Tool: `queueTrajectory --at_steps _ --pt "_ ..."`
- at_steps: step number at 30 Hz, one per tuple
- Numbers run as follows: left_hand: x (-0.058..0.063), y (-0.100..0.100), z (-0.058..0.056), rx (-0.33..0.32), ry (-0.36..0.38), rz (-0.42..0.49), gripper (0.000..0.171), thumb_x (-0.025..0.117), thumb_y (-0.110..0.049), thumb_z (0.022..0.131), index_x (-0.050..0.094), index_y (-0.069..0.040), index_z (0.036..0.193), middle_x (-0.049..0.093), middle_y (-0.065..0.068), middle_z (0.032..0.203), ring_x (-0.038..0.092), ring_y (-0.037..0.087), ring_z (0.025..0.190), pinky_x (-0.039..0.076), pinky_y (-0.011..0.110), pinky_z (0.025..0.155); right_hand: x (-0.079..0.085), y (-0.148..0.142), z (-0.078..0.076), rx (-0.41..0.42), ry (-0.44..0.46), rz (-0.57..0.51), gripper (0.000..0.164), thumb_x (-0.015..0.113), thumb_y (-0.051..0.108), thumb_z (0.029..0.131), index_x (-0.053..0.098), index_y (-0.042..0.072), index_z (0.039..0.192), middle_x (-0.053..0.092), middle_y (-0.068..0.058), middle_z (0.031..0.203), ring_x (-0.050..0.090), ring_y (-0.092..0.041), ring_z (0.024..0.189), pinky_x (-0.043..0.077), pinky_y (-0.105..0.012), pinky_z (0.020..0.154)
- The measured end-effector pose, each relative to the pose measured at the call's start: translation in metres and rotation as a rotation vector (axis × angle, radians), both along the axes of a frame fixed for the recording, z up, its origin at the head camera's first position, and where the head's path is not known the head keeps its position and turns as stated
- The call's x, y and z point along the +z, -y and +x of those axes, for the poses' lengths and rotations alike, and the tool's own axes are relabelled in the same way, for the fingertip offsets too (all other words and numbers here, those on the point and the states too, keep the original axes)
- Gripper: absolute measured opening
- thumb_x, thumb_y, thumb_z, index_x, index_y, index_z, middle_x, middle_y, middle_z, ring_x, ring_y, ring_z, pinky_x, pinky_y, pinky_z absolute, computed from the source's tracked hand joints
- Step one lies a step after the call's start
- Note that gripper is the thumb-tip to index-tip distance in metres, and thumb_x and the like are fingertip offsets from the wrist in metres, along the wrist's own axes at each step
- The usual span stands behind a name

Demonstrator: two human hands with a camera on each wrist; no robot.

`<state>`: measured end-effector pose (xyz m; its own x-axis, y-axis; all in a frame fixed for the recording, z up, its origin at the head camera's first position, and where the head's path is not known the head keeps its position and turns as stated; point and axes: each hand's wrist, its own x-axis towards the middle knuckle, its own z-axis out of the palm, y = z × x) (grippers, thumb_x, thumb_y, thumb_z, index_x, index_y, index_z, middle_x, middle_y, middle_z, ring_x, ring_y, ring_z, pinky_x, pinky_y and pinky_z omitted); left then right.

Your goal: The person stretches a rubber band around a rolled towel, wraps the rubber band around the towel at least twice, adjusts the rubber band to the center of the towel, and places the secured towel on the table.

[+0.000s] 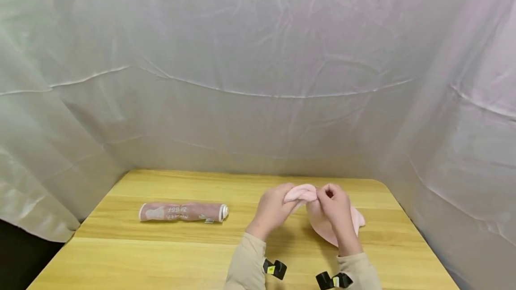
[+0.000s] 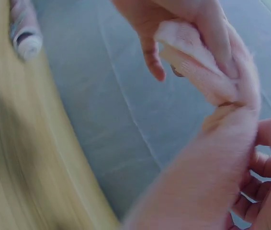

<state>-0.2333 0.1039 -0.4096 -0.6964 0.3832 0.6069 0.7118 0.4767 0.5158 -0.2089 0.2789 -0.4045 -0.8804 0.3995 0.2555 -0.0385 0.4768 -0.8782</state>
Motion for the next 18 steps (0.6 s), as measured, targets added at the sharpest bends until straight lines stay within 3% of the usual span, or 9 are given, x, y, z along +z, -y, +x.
queueTrajectory --at_steps 2,4,7,9,13,15,18 --pt "-0.002 -0.001 -0.001 0.105 -0.021 0.021 0.017 0.070 -0.037 0.087 0.067 -0.020 0.086 0.070 -0.008 0.077 0.059 0.005 0.064 0.046 0.022 0.066 0.002 0.006 0.004 0.009 -0.028 0.182 0.009 0.065 0.005 0.082 0.057 0.002 0.082 0.056 -0.007 0.083 0.050 -0.014 0.076 0.042 -0.021 0.066" --pt "-0.004 -0.002 -0.002 0.192 -0.040 0.032 0.015 0.072 -0.035 0.084 0.068 -0.021 0.085 0.071 -0.009 0.076 0.060 0.005 0.062 0.043 0.027 0.069 0.004 0.014 0.008 0.031 -0.036 0.336 0.017 0.069 0.010 0.083 0.054 0.003 0.089 0.055 -0.011 0.085 0.050 -0.017 0.077 0.042 -0.024 0.067" --pt "-0.006 -0.004 -0.002 0.267 -0.020 0.053 0.013 0.073 -0.031 0.082 0.067 -0.019 0.082 0.070 -0.007 0.071 0.059 0.007 0.058 0.039 0.031 0.070 0.005 0.027 0.013 0.057 -0.038 0.511 0.024 0.070 0.015 0.084 0.052 0.003 0.094 0.053 -0.012 0.087 0.051 -0.021 0.076 0.042 -0.030 0.063" --pt "-0.006 -0.005 -0.002 0.288 0.038 0.099 0.013 0.072 -0.028 0.081 0.067 -0.017 0.080 0.069 -0.004 0.068 0.056 0.009 0.055 0.039 0.030 0.068 0.006 0.033 0.014 0.049 -0.025 0.601 0.025 0.069 0.020 0.086 0.052 0.004 0.096 0.053 -0.012 0.088 0.052 -0.024 0.075 0.044 -0.035 0.060" --pt "-0.003 -0.004 -0.004 0.232 0.238 0.311 0.011 0.070 -0.018 0.078 0.067 -0.008 0.076 0.065 0.003 0.065 0.051 0.008 0.054 0.040 0.023 0.056 0.007 0.033 0.014 0.019 0.063 0.632 0.028 0.064 0.014 0.082 0.052 0.005 0.105 0.057 -0.015 0.098 0.058 -0.028 0.080 0.046 -0.042 0.057" --pt "-0.002 -0.002 -0.005 0.166 0.374 0.456 0.010 0.069 -0.014 0.076 0.067 -0.004 0.074 0.062 0.003 0.064 0.049 0.007 0.054 0.039 0.021 0.049 0.007 0.027 0.013 0.005 0.103 0.593 0.032 0.063 0.013 0.080 0.051 0.005 0.109 0.058 -0.016 0.103 0.060 -0.029 0.083 0.046 -0.042 0.059" --pt "0.001 0.001 -0.007 0.065 0.530 0.613 0.010 0.068 -0.010 0.074 0.067 0.000 0.076 0.061 0.001 0.066 0.051 0.006 0.056 0.042 0.020 0.051 0.008 0.015 0.010 0.018 0.112 0.493 0.033 0.062 0.012 0.079 0.050 0.005 0.109 0.057 -0.014 0.103 0.059 -0.027 0.086 0.046 -0.037 0.065"
